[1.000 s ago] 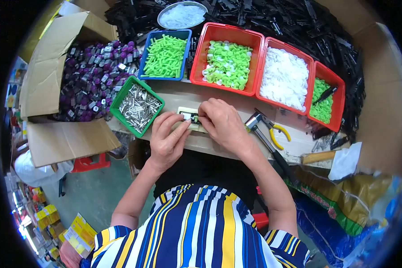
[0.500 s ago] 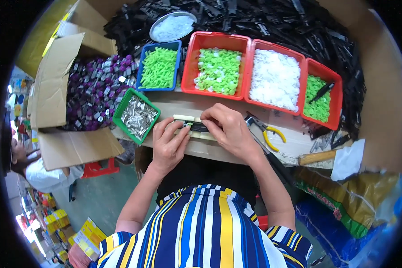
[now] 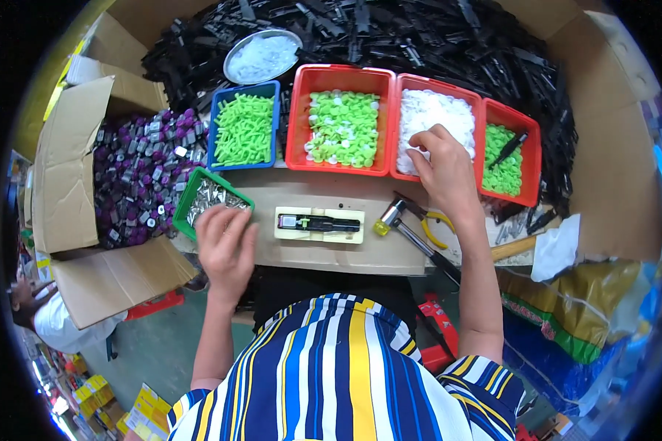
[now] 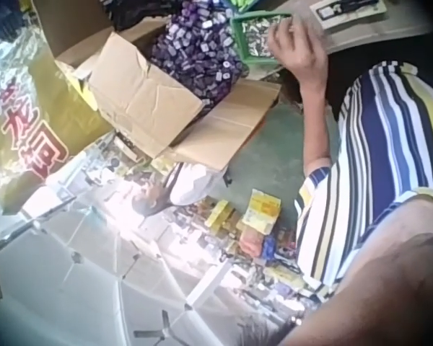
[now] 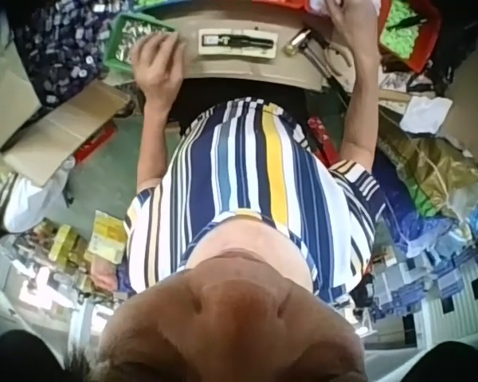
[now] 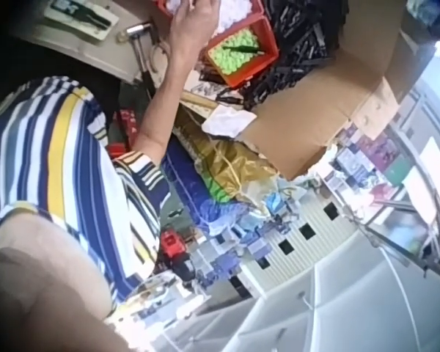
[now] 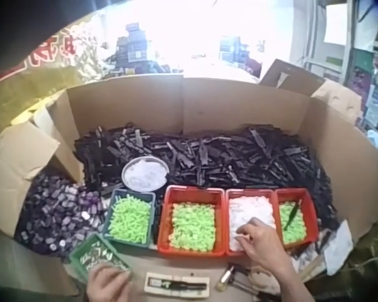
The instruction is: Assembling small plastic components into a larger assembly base at a factory workbench.
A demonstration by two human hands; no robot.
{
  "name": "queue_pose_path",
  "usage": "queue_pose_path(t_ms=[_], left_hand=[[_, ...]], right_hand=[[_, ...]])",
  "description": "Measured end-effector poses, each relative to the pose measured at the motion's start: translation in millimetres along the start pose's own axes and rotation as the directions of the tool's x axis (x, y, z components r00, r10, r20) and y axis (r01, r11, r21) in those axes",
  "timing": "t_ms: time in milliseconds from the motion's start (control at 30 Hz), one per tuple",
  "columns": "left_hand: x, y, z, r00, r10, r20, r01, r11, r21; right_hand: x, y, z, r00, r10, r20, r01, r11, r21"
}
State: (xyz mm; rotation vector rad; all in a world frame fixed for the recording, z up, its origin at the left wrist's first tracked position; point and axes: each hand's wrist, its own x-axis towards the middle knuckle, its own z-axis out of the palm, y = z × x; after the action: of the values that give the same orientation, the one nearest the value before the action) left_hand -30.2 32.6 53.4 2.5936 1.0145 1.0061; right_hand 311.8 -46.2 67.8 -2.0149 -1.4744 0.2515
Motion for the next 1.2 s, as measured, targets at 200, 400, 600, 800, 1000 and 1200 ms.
queue_pose_path(t_ms=[200,400,600,800,1000,1200], left_hand=[[2.9,-33.9,-21.8,0.982,-0.190,0.016,0.186,0.973,0.132],[4.0,-43.6,-19.9,0.963,-0.260,0.064,0.253,0.962,0.101],[8.5,-42.4,-21.1,0.966,-0.253,0.046,0.249,0.965,0.079],[5.0,-47.8,-24.9,0.966,-0.260,0.007,0.259,0.964,0.058],[8.6,-24.0,-26.8,0.958,-0.280,-0.057,0.273,0.957,-0.100],[10.3,33.1,-9.5,0.979,-0.193,-0.066,0.154,0.911,-0.382]], right_hand=[[8.8,13.6,11.5,0.999,-0.044,-0.024,0.040,0.989,-0.140],[0.2,8.9,3.3,0.998,-0.002,-0.064,0.000,1.000,-0.031],[-13.0,6.9,-8.1,0.983,-0.061,-0.170,0.070,0.996,0.046],[-23.4,-21.6,-6.2,0.982,-0.099,-0.163,0.120,0.985,0.123],[-39.1,-73.8,31.3,0.997,-0.059,-0.049,0.074,0.894,0.441],[-50.9,-107.6,60.9,0.997,-0.040,0.064,-0.008,0.785,0.620]])
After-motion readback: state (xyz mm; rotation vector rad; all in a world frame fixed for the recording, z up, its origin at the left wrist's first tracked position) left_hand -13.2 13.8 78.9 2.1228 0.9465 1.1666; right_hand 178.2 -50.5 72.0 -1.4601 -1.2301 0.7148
